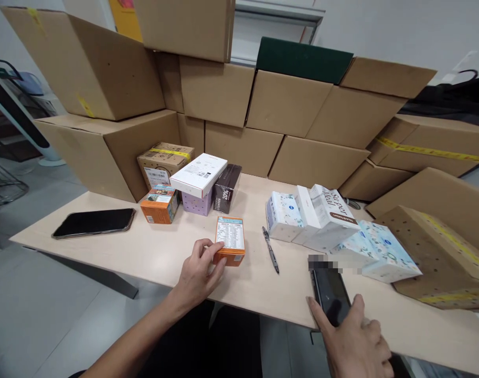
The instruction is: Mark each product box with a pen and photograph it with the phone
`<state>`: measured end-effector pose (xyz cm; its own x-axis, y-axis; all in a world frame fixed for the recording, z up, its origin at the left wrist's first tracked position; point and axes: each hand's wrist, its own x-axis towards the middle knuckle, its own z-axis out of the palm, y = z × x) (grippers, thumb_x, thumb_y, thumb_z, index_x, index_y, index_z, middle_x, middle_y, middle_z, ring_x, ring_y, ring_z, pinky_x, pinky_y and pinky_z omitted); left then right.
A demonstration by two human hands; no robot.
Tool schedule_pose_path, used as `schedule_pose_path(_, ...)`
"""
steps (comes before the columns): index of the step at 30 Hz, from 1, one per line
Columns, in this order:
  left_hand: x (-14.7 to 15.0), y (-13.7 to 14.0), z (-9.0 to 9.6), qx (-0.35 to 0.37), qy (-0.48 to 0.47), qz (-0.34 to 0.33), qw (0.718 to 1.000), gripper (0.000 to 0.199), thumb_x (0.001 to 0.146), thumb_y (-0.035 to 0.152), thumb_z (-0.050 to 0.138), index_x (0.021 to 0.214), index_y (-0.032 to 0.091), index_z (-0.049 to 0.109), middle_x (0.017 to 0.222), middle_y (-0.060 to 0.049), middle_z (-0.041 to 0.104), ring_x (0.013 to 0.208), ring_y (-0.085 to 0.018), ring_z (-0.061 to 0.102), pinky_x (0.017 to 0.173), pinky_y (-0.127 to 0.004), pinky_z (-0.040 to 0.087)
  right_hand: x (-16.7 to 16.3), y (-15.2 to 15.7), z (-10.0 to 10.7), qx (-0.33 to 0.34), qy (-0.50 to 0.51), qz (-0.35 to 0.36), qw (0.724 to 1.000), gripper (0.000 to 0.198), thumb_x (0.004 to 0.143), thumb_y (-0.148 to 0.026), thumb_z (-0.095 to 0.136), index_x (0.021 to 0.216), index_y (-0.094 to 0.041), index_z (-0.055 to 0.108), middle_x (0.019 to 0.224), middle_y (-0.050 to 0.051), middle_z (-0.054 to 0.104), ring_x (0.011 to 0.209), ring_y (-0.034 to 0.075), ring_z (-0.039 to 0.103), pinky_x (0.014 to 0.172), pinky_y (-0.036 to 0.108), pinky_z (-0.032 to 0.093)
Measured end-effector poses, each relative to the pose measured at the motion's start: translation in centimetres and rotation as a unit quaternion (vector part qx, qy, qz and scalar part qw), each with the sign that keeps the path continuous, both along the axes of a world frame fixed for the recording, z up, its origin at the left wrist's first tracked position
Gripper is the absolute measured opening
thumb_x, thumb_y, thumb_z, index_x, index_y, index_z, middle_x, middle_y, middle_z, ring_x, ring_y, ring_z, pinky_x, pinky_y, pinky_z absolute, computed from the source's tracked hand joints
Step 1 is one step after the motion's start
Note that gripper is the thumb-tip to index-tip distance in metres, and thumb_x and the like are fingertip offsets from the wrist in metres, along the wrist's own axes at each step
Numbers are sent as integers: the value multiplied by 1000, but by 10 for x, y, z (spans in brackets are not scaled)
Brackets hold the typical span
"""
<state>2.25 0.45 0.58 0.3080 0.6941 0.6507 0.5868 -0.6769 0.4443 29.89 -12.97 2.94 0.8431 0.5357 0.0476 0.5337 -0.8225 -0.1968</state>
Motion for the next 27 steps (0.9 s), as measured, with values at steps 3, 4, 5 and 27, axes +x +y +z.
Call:
schedule_pose_path(3,0,-1,-1,7,-16,3,1000,33,94,24,51,127,21,48,106,-7,51,70,-12,59,59,-25,54,9,0,-7,-21,31,33,999,107,76,-86,35,154,-13,25,132,30,53,117,52,53,90,61,43)
schedule_pose_path(4,0,-2,-2,9,-22,3,1000,32,93,23,51,125,21,48,105,-7,51,71,-12,59,59,-24,54,9,1,-9,-21,23,41,999,104,78,-84,34,153,-13,27,129,30,54,115,51,54,89,60,44)
schedule_pose_path(5,0,-2,-2,13,-28,2,1000,32,93,23,52,125,21,48,104,-7,52,72,-12,60,60,-24,54,8,2,-12,-18,8,45,999,101,79,-82,33,152,-12,30,126,30,57,113,51,56,88,59,45)
schedule_pose_path(27,-1,-3,0,24,-65,-14,998,35,89,16,53,124,18,49,114,-12,58,99,-19,64,77,-29,59,-145,52,-7,420,19,295,858,84,79,-52,70,149,-18,37,136,18,55,124,33,53,99,49,46)
